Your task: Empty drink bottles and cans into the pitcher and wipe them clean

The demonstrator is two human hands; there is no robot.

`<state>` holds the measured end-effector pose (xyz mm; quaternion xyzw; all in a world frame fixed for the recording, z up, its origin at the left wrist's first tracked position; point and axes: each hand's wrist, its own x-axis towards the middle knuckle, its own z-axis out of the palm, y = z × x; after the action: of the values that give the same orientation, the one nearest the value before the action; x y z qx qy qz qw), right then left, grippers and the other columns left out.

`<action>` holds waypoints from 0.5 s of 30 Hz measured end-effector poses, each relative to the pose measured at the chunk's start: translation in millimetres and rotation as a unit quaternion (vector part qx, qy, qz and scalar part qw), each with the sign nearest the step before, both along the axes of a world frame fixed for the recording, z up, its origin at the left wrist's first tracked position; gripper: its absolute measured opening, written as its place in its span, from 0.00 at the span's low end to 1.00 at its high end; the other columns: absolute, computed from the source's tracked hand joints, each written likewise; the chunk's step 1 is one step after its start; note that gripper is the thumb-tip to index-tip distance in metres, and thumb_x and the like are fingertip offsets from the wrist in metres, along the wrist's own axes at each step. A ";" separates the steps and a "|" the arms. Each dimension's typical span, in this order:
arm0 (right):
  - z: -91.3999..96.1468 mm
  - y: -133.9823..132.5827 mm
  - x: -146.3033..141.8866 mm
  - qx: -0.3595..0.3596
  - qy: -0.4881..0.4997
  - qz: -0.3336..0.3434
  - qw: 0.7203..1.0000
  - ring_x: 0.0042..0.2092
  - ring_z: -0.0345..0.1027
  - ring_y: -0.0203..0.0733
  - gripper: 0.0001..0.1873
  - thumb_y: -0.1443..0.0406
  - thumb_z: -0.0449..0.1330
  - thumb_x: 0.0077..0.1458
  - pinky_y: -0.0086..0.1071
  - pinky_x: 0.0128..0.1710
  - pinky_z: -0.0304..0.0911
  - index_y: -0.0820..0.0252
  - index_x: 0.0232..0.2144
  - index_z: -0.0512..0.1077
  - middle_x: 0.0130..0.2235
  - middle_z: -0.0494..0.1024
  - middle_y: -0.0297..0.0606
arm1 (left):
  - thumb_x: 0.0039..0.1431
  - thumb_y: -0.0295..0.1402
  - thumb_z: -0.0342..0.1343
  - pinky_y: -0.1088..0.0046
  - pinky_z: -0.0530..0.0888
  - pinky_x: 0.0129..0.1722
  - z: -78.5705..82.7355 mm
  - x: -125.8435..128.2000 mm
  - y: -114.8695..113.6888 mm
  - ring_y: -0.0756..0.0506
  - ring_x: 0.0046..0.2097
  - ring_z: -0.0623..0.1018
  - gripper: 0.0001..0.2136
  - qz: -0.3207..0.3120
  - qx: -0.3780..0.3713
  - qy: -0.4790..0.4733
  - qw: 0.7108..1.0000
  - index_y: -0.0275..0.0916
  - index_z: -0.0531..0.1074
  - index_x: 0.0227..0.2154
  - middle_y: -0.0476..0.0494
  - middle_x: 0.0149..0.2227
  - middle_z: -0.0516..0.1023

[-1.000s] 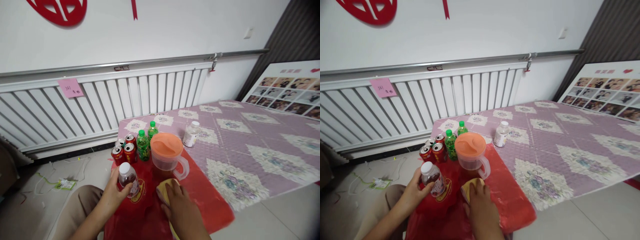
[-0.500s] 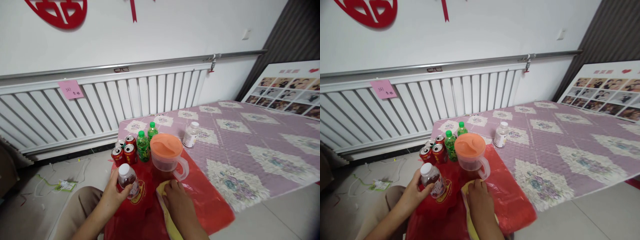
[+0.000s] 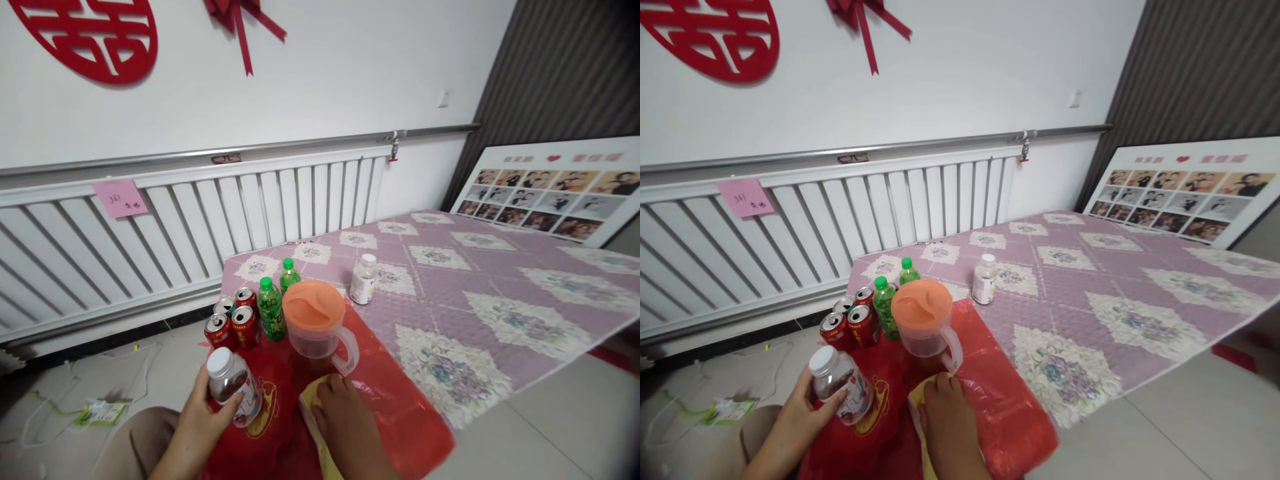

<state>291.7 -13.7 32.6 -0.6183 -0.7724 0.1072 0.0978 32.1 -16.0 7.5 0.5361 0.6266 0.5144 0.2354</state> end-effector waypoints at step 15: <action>30.3 -13.2 8.4 -0.052 0.173 0.009 0.984 0.36 0.72 0.40 0.05 0.64 0.59 0.56 0.28 0.34 0.62 0.57 0.29 0.74 0.33 0.79 0.34 | 0.42 0.41 0.69 0.60 0.76 0.52 31.5 5.3 -23.6 0.34 0.54 0.76 0.35 -0.063 -0.018 -0.013 0.998 0.40 0.65 0.54 0.37 0.53 0.77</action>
<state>300.1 -26.9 62.9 -0.5874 -0.7430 0.2533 0.1967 37.4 -39.6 39.0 0.5631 0.5981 0.4939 0.2850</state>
